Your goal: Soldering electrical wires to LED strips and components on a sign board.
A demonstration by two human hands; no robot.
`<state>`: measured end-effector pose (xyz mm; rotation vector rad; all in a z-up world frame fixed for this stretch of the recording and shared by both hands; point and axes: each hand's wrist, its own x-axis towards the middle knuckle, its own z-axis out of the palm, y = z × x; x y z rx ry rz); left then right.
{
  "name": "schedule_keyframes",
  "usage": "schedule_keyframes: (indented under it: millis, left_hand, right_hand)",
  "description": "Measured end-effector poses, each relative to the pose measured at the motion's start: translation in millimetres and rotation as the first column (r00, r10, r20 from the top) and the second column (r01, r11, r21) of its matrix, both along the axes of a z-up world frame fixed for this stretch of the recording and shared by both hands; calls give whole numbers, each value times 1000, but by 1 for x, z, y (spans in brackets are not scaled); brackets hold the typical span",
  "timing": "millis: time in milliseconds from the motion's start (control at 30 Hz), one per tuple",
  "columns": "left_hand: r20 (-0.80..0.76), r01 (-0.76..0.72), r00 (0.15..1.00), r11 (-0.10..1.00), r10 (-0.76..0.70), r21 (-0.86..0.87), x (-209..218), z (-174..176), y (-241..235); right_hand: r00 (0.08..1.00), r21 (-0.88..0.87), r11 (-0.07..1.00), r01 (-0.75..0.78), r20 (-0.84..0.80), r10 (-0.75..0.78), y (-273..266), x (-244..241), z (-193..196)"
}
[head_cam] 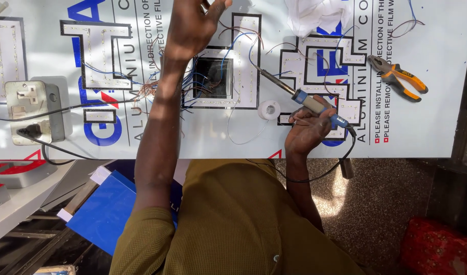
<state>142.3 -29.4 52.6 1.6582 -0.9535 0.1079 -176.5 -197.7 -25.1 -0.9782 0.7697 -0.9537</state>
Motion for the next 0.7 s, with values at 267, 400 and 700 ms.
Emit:
schedule_keyframes:
  millis: [267, 400, 700]
  left_hand:
    - [196, 107, 973, 991, -120, 76, -1, -17, 15]
    - [181, -106, 979, 992, 93, 66, -12, -33, 48]
    - [190, -161, 974, 964, 121, 212, -41, -64, 61]
  right_hand:
    - [1000, -42, 999, 10, 22, -9, -4, 2, 12]
    - [1000, -62, 998, -25, 14, 26, 3, 8, 21]
    - [997, -36, 996, -81, 3, 81, 10, 24, 28]
